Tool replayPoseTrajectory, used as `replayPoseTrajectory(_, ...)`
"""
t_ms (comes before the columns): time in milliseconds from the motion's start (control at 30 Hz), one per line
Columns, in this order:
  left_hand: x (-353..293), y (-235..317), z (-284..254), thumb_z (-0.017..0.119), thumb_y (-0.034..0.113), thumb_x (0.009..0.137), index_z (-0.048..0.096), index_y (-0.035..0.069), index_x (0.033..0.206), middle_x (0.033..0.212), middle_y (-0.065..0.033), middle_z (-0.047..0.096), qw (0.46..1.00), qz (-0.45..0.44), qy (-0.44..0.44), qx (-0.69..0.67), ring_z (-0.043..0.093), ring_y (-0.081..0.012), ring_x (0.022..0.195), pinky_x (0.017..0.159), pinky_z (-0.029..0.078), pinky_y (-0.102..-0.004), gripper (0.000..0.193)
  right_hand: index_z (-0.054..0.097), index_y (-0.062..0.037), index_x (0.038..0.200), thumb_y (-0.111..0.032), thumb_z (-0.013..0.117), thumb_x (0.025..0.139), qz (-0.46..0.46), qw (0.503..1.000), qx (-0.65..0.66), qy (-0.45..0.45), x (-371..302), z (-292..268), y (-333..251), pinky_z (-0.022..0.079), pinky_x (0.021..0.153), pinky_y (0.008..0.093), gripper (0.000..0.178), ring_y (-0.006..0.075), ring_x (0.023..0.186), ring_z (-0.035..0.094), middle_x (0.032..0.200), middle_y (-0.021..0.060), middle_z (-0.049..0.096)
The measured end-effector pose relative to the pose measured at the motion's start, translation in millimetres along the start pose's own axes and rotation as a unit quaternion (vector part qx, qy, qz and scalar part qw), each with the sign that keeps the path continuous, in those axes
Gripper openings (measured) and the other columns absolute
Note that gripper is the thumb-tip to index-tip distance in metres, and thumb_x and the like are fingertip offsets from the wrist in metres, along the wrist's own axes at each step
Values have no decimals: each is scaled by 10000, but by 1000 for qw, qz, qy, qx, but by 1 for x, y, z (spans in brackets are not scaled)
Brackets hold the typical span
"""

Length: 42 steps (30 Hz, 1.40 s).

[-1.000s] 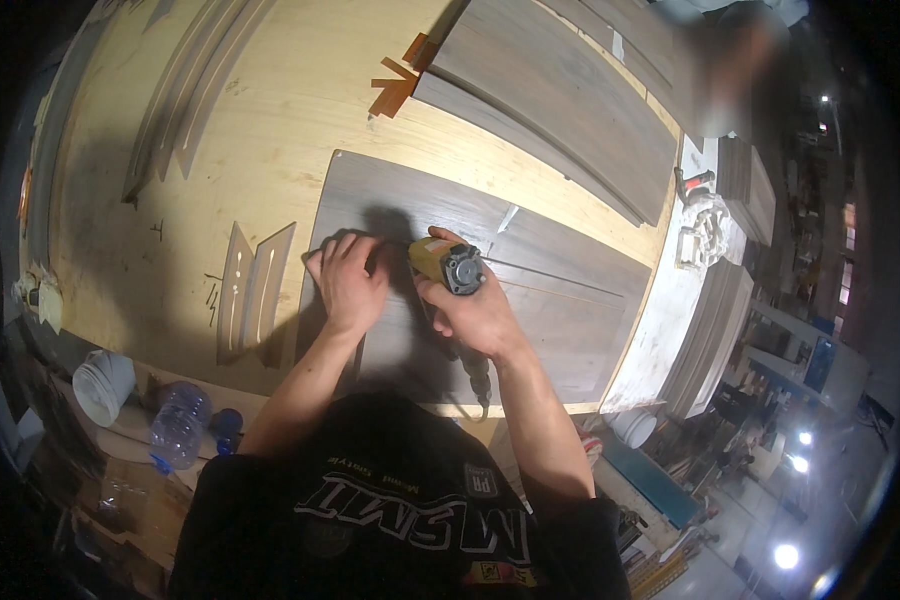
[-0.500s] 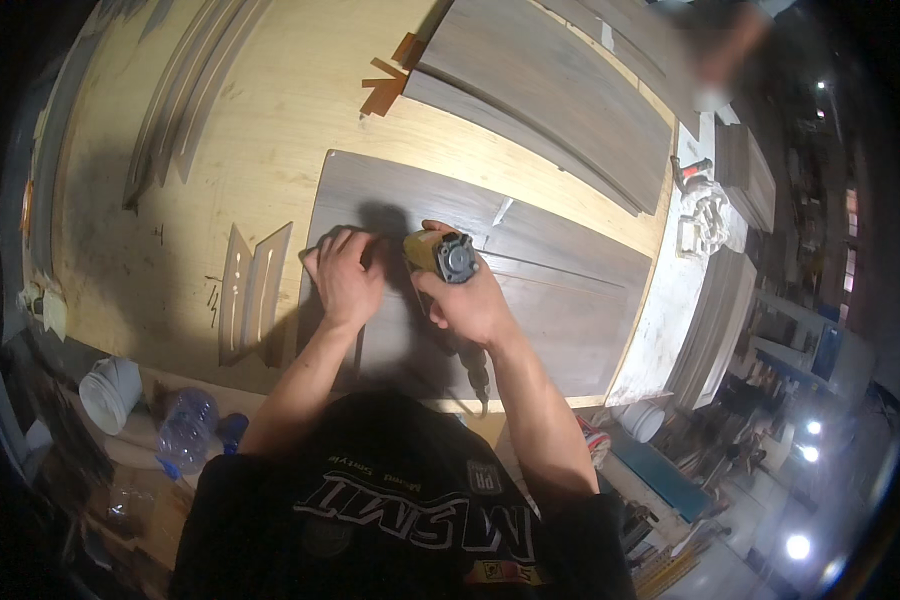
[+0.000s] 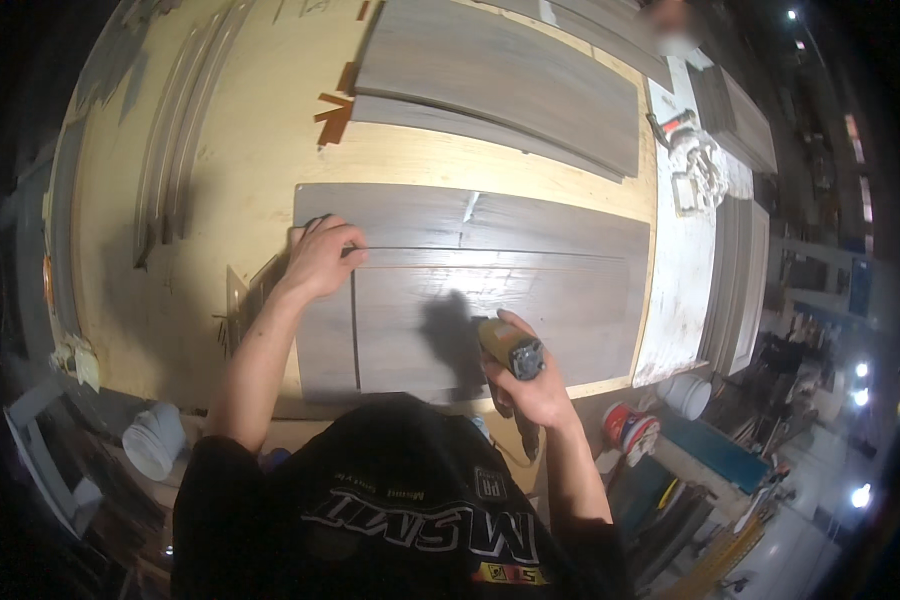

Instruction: Applying glue and assembling wood panels using a pneumatic nail gun in a workshop.

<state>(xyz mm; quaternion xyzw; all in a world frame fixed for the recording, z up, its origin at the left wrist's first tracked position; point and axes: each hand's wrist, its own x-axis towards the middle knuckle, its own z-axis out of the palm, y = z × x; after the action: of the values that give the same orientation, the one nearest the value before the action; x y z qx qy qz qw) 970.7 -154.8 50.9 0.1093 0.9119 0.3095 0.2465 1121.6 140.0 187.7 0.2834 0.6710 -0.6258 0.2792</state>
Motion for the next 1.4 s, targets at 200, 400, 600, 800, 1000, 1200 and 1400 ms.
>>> replayPoseTrajectory(200, 17, 23, 12, 752, 237, 908, 701, 152, 984, 1060, -20, 655, 995, 65, -11, 80, 563, -233, 1159, 1038, 318, -410, 125, 419, -102, 1556, -74, 714, 867, 17, 998, -13, 64, -28, -58, 51, 534, 873, 289, 750, 131, 956, 649, 1078, 40, 695)
replayPoseTrajectory(400, 57, 102, 72, 756, 228, 903, 690, 130, 947, 1007, -34, 664, 989, 134, -25, 61, 603, -256, 1079, 997, 349, -417, 126, 458, -152, 1549, -74, 701, 847, -14, 994, -34, 101, -37, -124, 77, 535, 890, 301, 748, 147, 973, 642, 1125, 51, 689)
replayPoseTrajectory(600, 103, 202, 159, 743, 252, 907, 706, 130, 912, 1002, -46, 659, 989, 144, -17, 12, 596, -263, 1084, 986, 365, -426, 128, 491, -118, 1535, -110, 730, 837, -21, 990, -41, 134, -19, -215, 63, 555, 831, 293, 738, 148, 943, 666, 1212, 77, 690)
replayPoseTrajectory(800, 125, 271, 211, 750, 230, 912, 718, 141, 918, 984, -24, 666, 987, 155, 34, -6, 605, -253, 1047, 971, 370, -404, 94, 493, -106, 1532, -133, 715, 853, -33, 989, -17, 143, 28, -299, 17, 504, 577, 268, 715, 105, 623, 584, 958, 30, 689)
replayPoseTrajectory(1000, 127, 279, 216, 753, 228, 910, 714, 144, 910, 979, -16, 668, 987, 154, 39, -1, 596, -251, 1040, 975, 361, -402, 93, 519, -101, 1504, -98, 693, 843, -15, 993, -24, 116, 64, -331, -1, 449, 520, 278, 683, 97, 565, 522, 824, 16, 646)
replayPoseTrajectory(1200, 126, 283, 211, 728, 239, 920, 728, 147, 904, 990, -9, 669, 991, 132, 29, -19, 579, -241, 1066, 1026, 344, -388, 94, 497, -65, 1507, -52, 667, 853, -3, 998, -29, 60, 78, -341, 1, 440, 501, 265, 676, 103, 546, 526, 935, 62, 709)
replayPoseTrajectory(1400, 125, 285, 210, 721, 240, 927, 725, 145, 909, 1005, -16, 670, 990, 136, 26, -6, 577, -245, 1067, 1028, 347, -391, 97, 481, -89, 1520, -35, 657, 848, -5, 996, -67, 60, 76, -340, -1, 437, 493, 266, 696, 107, 528, 522, 938, 63, 699)
